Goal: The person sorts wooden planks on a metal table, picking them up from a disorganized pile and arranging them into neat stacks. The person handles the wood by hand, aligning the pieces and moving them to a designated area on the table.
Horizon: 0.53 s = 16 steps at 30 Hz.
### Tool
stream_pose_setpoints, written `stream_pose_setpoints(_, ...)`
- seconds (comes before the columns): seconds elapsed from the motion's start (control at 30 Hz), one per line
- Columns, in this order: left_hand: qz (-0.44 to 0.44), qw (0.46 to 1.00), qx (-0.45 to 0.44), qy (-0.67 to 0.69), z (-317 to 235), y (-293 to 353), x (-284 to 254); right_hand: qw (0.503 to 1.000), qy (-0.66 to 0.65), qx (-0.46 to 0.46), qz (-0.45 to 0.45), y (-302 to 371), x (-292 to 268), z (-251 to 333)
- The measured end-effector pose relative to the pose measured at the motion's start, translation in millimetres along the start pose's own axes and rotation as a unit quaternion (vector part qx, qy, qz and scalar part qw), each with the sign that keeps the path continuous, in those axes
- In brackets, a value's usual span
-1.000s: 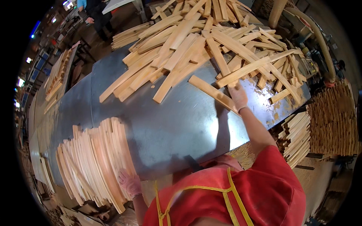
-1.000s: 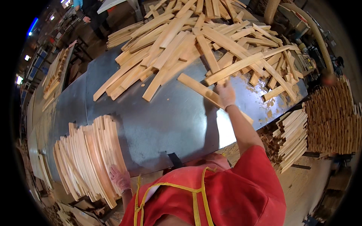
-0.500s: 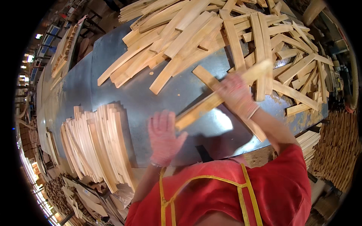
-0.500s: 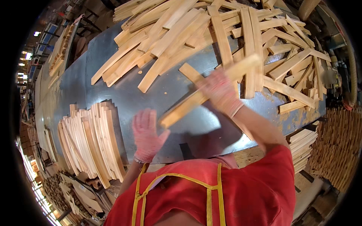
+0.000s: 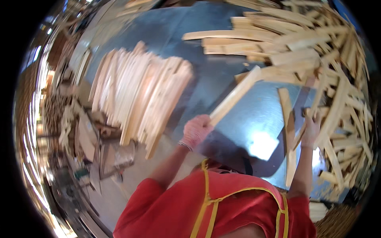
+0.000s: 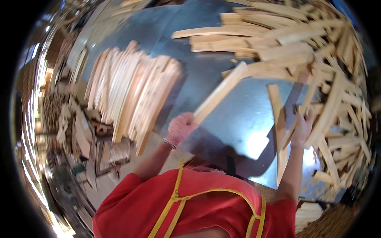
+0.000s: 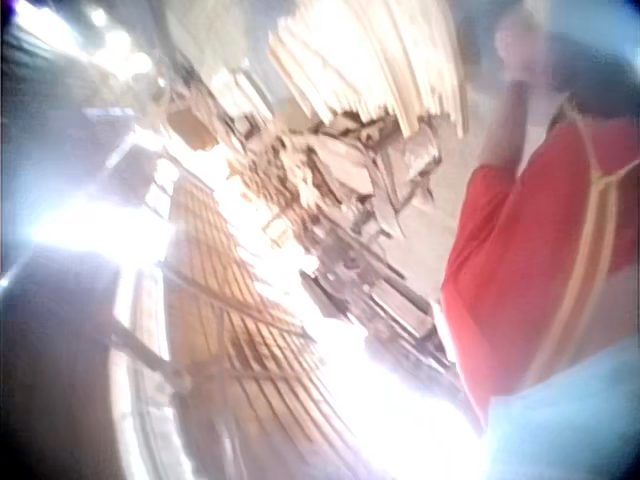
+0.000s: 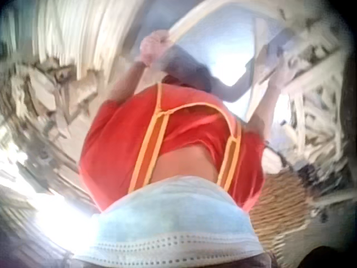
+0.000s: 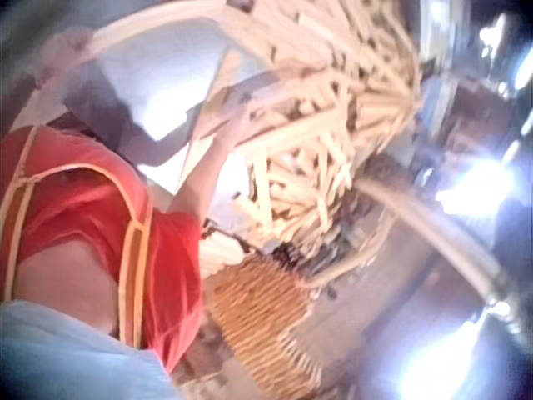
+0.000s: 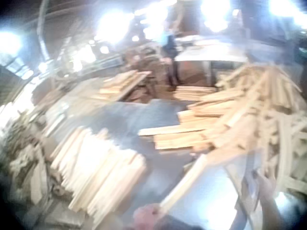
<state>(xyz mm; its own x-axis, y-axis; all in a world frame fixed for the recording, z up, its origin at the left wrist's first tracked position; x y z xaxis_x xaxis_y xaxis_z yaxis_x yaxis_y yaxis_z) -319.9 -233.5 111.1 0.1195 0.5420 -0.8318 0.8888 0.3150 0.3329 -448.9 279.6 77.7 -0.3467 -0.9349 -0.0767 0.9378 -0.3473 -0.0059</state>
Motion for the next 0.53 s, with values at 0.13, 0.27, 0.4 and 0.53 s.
stream_pose_setpoints(0.13, -0.178, 0.981, -0.047, -0.067, 129, 3, -91, 0.981, -0.167, 0.065, 0.078, 108, 92, 13)
stream_pose_setpoints(0.27, -0.222, 0.96, -0.115, -0.127, 240, -1, -164, 0.938, -0.268, 0.165, 0.144, 186, 183, -5)
stream_pose_setpoints(0.4, -0.182, 0.932, -0.188, -0.25, 288, -14, -174, 0.923, -0.28, 0.194, 0.18, 229, 259, -24)
stream_pose_setpoints(0.53, -0.108, 0.89, -0.284, -0.339, 232, -21, -209, 0.9, -0.279, 0.229, 0.244, 265, 314, -21)
Point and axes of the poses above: each hand's wrist, its own y-axis away from the middle knuckle, its own x-axis out of the palm, z = x × y, the point moved 6 cm from there along -y, towards the middle knuckle, and after that the axes turned 12 degrees about -x, right-handed, at the moved point
